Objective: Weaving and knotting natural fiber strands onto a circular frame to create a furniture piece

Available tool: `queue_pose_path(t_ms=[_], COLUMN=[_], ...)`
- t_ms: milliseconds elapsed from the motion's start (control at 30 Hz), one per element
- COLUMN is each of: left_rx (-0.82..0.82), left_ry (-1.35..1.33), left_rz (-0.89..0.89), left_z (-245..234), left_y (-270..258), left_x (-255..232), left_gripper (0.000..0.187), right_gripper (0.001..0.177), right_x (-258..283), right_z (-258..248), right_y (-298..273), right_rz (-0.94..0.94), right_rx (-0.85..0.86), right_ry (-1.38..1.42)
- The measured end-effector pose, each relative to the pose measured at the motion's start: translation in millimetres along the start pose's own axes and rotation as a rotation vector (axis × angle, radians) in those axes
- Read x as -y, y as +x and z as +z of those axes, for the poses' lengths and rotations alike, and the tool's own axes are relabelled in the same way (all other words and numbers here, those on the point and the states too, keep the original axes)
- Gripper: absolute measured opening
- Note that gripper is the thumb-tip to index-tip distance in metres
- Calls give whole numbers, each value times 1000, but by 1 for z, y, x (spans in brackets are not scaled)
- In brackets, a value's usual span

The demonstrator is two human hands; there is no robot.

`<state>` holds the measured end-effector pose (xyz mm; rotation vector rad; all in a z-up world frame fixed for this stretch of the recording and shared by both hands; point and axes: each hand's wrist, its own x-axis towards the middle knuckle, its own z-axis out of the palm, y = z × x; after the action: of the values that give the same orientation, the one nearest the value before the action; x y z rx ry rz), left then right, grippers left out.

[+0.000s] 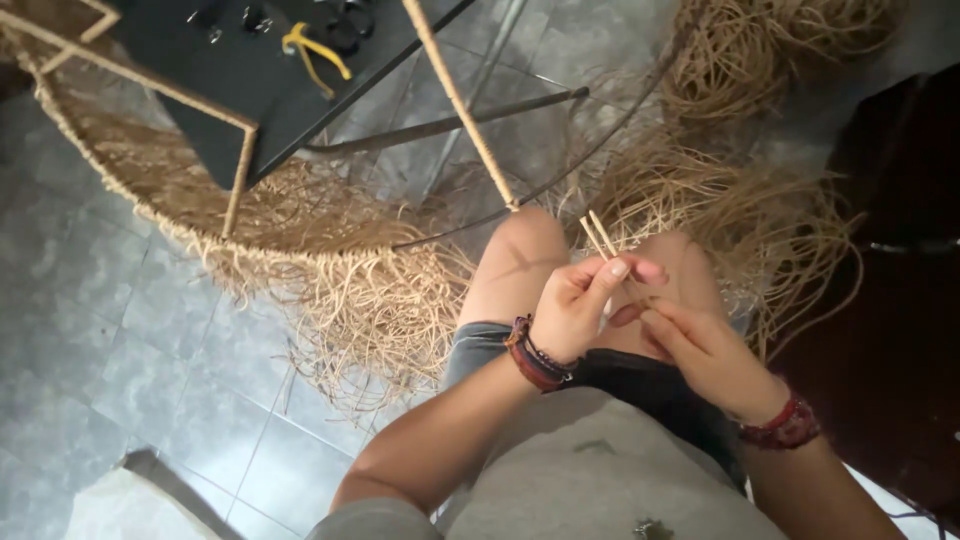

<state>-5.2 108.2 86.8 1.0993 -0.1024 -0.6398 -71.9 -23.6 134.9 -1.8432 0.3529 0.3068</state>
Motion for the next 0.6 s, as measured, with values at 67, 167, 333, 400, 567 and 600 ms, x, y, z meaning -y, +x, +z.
queue_pose_path(t_ms=[67, 167, 333, 400, 567, 600], left_rx=[-24, 83, 147, 195, 87, -313], left_ry=[41, 506, 1109, 1375, 1586, 2481], left_rz=[32, 30, 867, 787, 526, 795], left_z=[-12, -38, -48, -47, -73, -87], left_y=[-6, -21, -53, -60, -61, -54], left_x=[-12, -37, -80, -71, -41, -49], left_gripper=[27, 49, 21, 49, 27, 14], right_gripper=[43, 41, 56, 47, 36, 35], right_x=[-14, -47, -43, -25, 45, 62], right_z=[-1, -7, 0, 11, 36, 36], right_y=[-2, 2, 16, 22, 32, 32], right_rz=[-14, -45, -206, -179, 22, -273], right_rx=[4, 174, 252, 348, 561, 471], right_ry=[-85, -252, -1080, -970, -950, -887])
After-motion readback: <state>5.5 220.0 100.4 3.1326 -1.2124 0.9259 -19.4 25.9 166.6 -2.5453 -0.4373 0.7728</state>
